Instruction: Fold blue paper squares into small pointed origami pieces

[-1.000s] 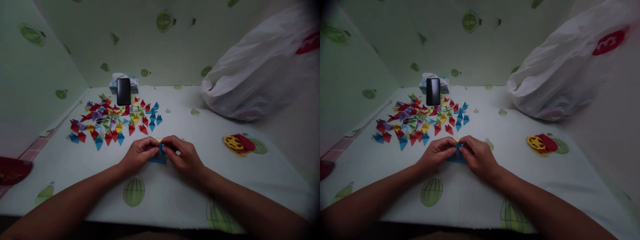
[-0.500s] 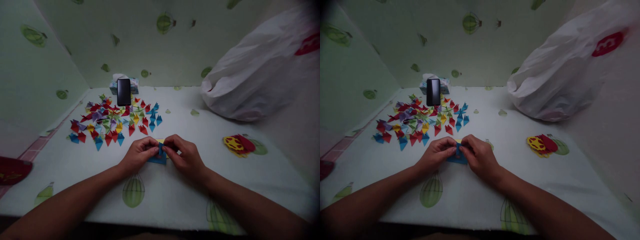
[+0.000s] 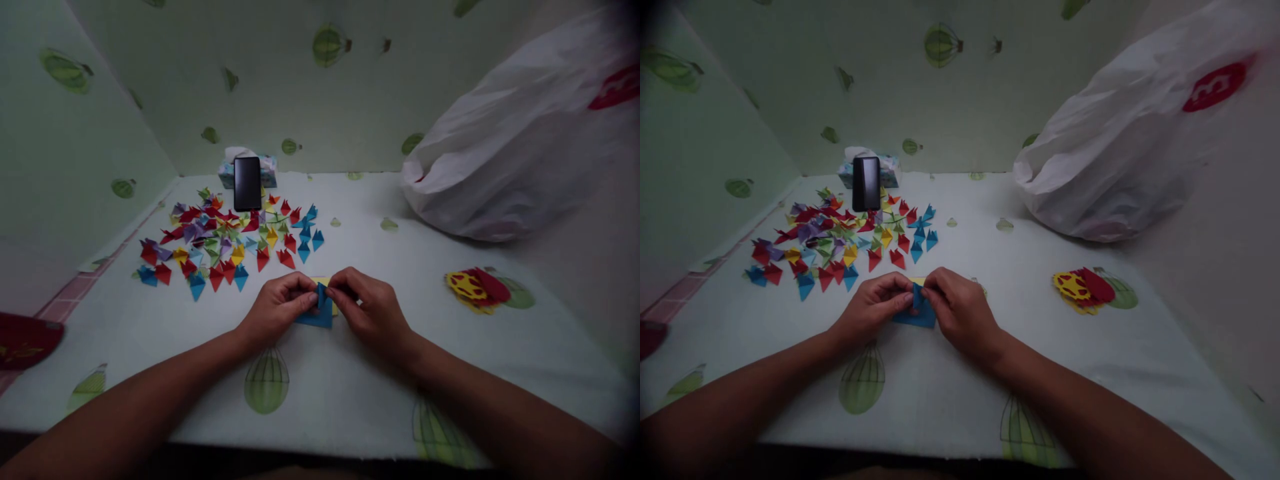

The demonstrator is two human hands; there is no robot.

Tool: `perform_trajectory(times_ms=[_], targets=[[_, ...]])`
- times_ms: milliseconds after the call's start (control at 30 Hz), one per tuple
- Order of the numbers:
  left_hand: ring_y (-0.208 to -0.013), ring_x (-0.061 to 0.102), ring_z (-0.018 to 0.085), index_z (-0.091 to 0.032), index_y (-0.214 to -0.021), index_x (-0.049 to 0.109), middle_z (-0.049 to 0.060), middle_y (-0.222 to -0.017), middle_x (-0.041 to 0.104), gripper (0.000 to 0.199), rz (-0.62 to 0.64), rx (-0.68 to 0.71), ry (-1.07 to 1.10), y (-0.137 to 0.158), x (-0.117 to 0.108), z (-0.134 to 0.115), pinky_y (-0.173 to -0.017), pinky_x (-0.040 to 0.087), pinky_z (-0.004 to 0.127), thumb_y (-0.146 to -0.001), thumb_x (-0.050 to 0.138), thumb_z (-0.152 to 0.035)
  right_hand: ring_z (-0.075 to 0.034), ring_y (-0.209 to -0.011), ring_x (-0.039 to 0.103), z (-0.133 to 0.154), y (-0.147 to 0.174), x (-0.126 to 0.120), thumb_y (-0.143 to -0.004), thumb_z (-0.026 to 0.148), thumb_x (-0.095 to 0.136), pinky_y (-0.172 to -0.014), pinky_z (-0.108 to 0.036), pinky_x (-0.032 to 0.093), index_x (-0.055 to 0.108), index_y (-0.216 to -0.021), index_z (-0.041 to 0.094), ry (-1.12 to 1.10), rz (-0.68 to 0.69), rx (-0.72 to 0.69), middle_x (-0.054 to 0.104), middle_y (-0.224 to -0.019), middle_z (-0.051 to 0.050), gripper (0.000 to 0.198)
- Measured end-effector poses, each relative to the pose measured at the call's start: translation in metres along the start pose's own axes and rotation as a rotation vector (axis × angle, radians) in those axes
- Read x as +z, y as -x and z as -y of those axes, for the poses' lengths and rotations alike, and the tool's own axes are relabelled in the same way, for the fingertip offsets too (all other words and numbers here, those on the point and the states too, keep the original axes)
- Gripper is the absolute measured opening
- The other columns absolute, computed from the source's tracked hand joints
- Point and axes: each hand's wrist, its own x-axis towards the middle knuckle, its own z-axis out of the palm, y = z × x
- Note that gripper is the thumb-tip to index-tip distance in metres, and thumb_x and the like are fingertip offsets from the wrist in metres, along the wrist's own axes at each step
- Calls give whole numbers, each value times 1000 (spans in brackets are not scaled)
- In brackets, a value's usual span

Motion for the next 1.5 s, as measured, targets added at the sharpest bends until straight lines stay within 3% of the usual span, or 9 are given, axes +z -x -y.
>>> perform_trajectory(times_ms=[200,1000,1500], targets=[[-65,61,12,-14,-84,64,0,-70,65,18,36,21,-100,1,-2,0,-64,48,23,-80,71,-31,-13,-62,58,0,1,1,-89,11,57,-59,-23,43,60,-91,19,-43,29,-9,65,-75,-1,9],[-60,51,11,-16,-79,61,-2,-66,55,14,-26,29,-254,2,1,-1,-56,40,23,-79,66,-30,-12,-57,54,0,-1,1,-83,9,53,-56,-23,39,61,-76,17,47,29,-56,63,-67,-1,13],[-59,57,11,-15,-84,65,-1,-65,61,17,-88,39,-91,0,0,-3,-55,47,22,-79,72,-30,-12,-59,55,0,-3,0,-88,10,54,-56,-24,42,62,-81,18,57,-20,-78,64,-70,-1,13]])
